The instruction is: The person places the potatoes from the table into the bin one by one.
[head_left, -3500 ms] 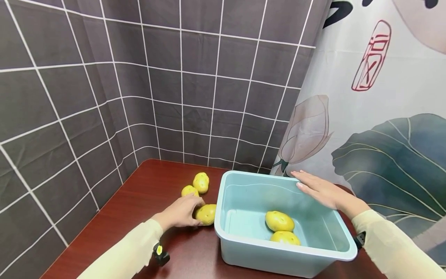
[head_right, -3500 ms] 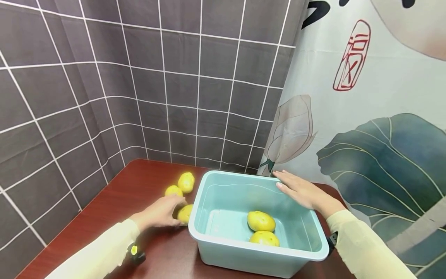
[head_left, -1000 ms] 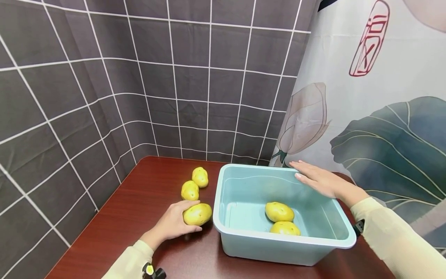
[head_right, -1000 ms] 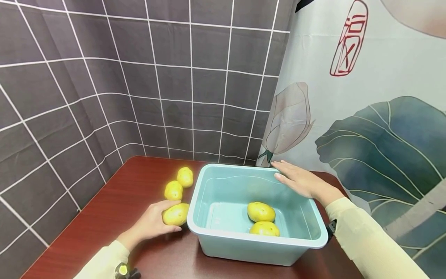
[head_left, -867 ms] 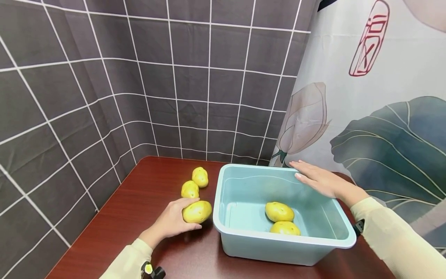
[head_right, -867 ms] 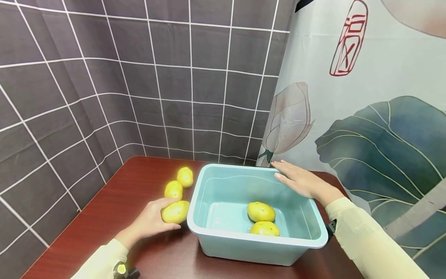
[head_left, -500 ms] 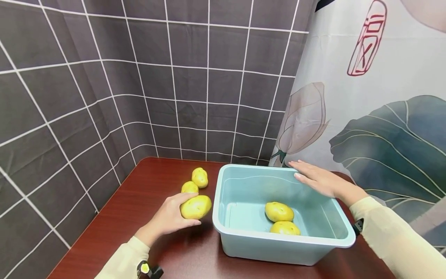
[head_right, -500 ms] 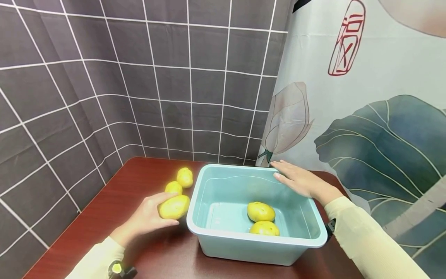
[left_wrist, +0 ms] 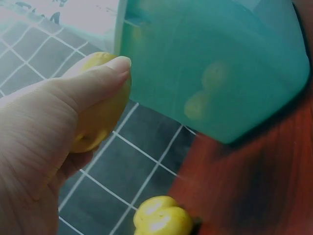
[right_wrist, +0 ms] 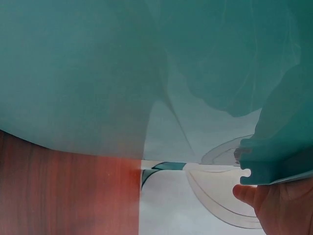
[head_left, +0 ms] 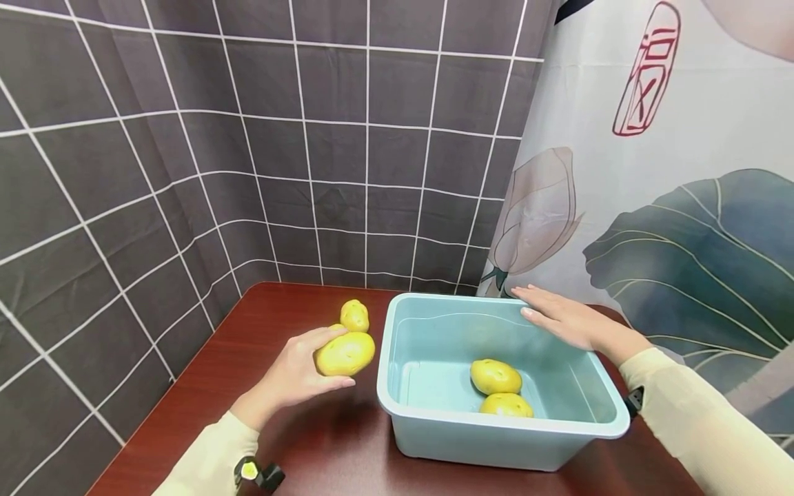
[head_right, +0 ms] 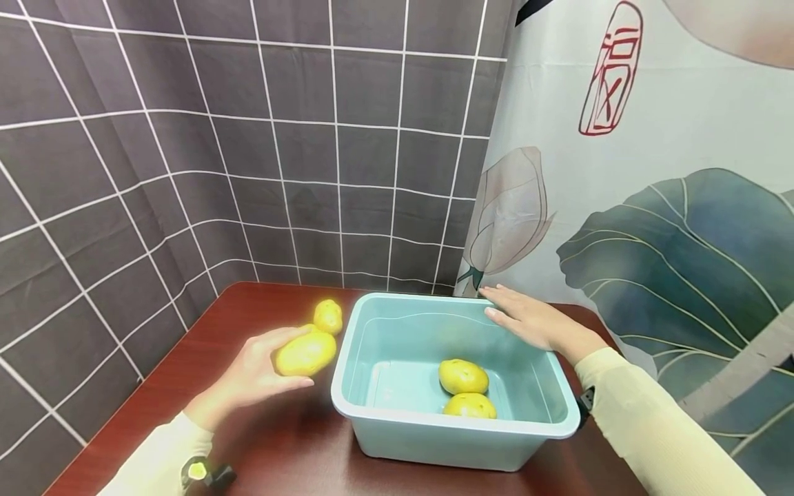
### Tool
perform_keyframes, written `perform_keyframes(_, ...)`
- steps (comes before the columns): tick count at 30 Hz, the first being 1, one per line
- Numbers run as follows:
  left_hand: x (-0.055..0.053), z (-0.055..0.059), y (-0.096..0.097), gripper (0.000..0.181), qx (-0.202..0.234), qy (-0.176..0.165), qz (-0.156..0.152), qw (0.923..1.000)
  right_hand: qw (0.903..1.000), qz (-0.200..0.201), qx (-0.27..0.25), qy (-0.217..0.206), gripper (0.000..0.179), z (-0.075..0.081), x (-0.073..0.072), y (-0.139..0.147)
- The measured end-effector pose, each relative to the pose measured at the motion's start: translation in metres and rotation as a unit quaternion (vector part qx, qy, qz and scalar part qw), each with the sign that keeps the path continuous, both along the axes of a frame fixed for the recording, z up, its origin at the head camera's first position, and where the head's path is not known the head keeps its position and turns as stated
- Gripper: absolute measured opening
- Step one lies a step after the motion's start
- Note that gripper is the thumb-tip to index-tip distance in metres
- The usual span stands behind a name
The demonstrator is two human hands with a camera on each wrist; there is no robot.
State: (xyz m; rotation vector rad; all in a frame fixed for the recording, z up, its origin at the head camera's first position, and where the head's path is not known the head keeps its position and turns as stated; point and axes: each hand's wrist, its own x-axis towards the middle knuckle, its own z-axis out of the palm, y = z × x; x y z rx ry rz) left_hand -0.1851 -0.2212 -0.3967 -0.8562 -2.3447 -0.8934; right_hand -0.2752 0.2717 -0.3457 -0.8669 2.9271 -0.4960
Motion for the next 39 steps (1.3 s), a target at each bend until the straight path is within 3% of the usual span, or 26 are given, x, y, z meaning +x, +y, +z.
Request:
perform_keyframes(13,-0.002,0.033,0.012,0.075,-0.002,0.014,-0.036,0.9993,1.0,0.002,0.003,-0.003,0.06,0.0,-0.001,-0.001)
perform_keyframes(22,-0.009,0.051,0.026,0.071,-0.033,0.019,-0.051,0.9979,1.0,-0.003,0.002,-0.007,0.061,0.0,-0.002,0.0)
perform_keyframes(30,-0.017,0.069,0.045,0.073,-0.054,0.012,-0.111,0.9923,1.0,-0.004,0.006,0.002,0.061,0.002,0.0,0.0)
perform_keyframes(39,-0.033,0.09,0.077,0.073,-0.123,0.0,-0.15,0.9811,1.0,-0.006,0.004,-0.002,0.06,0.002,0.0,0.0)
